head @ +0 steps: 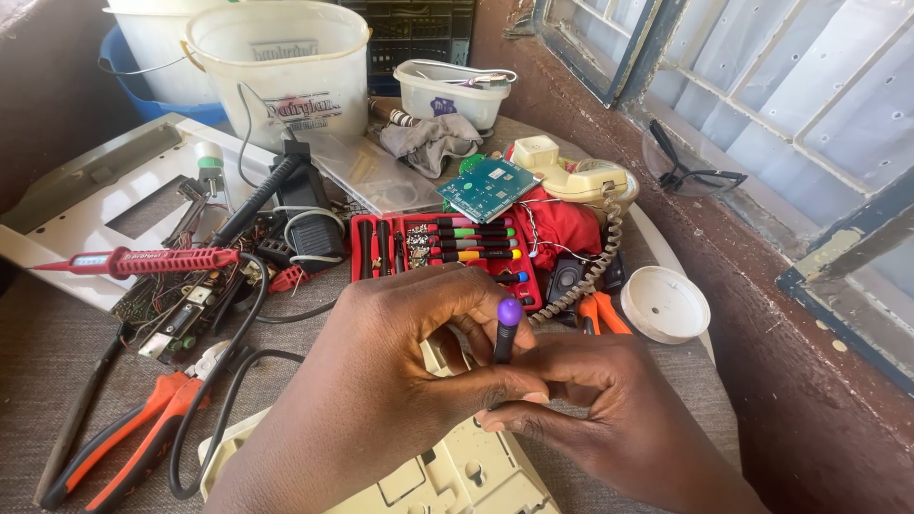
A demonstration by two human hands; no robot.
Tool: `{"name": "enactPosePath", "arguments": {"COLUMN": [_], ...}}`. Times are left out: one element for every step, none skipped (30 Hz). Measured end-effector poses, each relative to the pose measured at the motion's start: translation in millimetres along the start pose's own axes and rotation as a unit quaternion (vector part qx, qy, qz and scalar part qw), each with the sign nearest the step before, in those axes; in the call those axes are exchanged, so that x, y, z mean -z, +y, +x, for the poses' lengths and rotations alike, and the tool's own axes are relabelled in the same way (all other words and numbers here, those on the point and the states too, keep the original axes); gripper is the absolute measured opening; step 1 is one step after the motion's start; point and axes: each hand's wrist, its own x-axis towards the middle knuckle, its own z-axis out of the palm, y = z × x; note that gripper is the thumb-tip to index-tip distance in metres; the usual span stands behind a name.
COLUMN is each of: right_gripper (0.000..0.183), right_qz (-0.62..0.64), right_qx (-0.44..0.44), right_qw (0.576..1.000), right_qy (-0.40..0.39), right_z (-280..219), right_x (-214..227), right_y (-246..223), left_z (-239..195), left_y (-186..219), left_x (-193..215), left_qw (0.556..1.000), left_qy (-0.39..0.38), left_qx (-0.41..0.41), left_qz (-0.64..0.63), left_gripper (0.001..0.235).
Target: Using a small screwdriver to remove screws from the plastic housing of an electronic device to inspect internal components.
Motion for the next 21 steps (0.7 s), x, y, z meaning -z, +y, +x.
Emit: {"name": "enactPosePath", "arguments": {"right_gripper": [0.009,0.011,0.013,0.013,0.012,0.012,0.012,0.014,0.016,0.016,0.014,0.013,0.013,0.013,0.013,0.013,0.014,0.015,0.015,0.015,0.016], "right_qz": [0.0,-0.014,-0.027,-0.026,-0.034,-0.041,-0.041,-0.064,-0.086,-0.087,-0.109,-0.131,-0.131,-0.143,-0.156,-0.157,-0.162,-0.168,-0.168,-0.151,-0.133], "right_qx": [0.0,0.005,0.01,0.009,0.015,0.02,0.02,0.03,0.041,0.04,0.055,0.07,0.07,0.086,0.101,0.102,0.105,0.108,0.108,0.089,0.07], "right_qw": [1.0,1.0,1.0,1.0,0.999,0.999,0.999,0.997,0.995,0.995,0.992,0.987,0.988,0.984,0.981,0.981,0.979,0.978,0.978,0.983,0.988], "right_qy": [0.0,0.006,0.012,0.011,0.015,0.02,0.02,0.024,0.028,0.028,0.04,0.053,0.052,0.056,0.06,0.06,0.058,0.055,0.055,0.05,0.044], "right_z": [-0.3,-0.6,-0.8,-0.6,-0.7,-0.8,-0.8,-0.8,-1.0,-0.4,0.1,0.7,1.8,2.9,3.8,4.2,4.4,4.5,4.6,4.7,5.3], "right_x": [0.0,-0.1,-0.5,-1.2,-1.9,-2.4,-2.5,-2.5,-2.5,-2.7,-3.0,-3.2,-4.1,-5.0,-5.3,-4.8,-4.2,-3.8,-3.0,-2.2,-1.6], "right_y": [1.6,3.3,4.9,5.0,5.3,5.5,6.3,7.0,7.8,8.5,9.2,9.8,9.1,8.3,7.5,7.9,8.1,8.4,8.0,7.5,6.9], "left_z": [0.1,0.1,0.0,-0.2,-0.1,0.0,0.0,0.2,0.1,0.2,0.1,0.0,0.0,0.1,0.6,0.5,0.4,0.2,-0.5,-1.3,-2.1], "left_y": [0.5,1.1,1.7,0.4,-0.8,-2.0,-1.8,-1.5,-1.2,-1.0,-0.8,-0.5,-0.5,-0.4,-0.4,-0.8,-1.2,-1.6,-3.1,-4.6,-5.9], "left_x": [0.0,0.1,0.4,-0.1,-0.7,-1.4,-0.8,-0.3,0.1,-0.1,-0.3,-0.5,0.2,1.0,1.3,1.4,1.4,1.4,0.4,-0.5,-1.0], "left_qw": [1.0,1.0,1.0,1.0,1.0,1.0,1.0,1.0,0.999,0.999,1.0,1.0,1.0,1.0,1.0,1.0,1.0,1.0,1.0,1.0,0.999], "left_qy": [0.0,-0.003,-0.006,-0.005,-0.007,-0.009,-0.009,-0.014,-0.019,-0.019,-0.013,-0.007,-0.006,-0.012,-0.019,-0.019,-0.019,-0.019,-0.019,-0.027,-0.034], "left_qx": [0.0,0.005,0.011,0.012,0.007,0.003,0.003,0.009,0.016,0.016,0.01,0.003,0.004,0.012,0.019,0.019,0.013,0.008,0.008,-0.002,-0.013], "left_qz": [0.0,0.007,0.015,0.015,0.011,0.007,0.007,0.015,0.022,0.022,0.019,0.016,0.017,0.015,0.012,0.012,0.014,0.016,0.015,-0.002,-0.019], "left_gripper": [0.023,0.023,0.025,0.025,0.025,0.025,0.025,0.025,0.025,0.025,0.026,0.027,0.027,0.024,0.021,0.021,0.022,0.023,0.023,0.021,0.02]}}
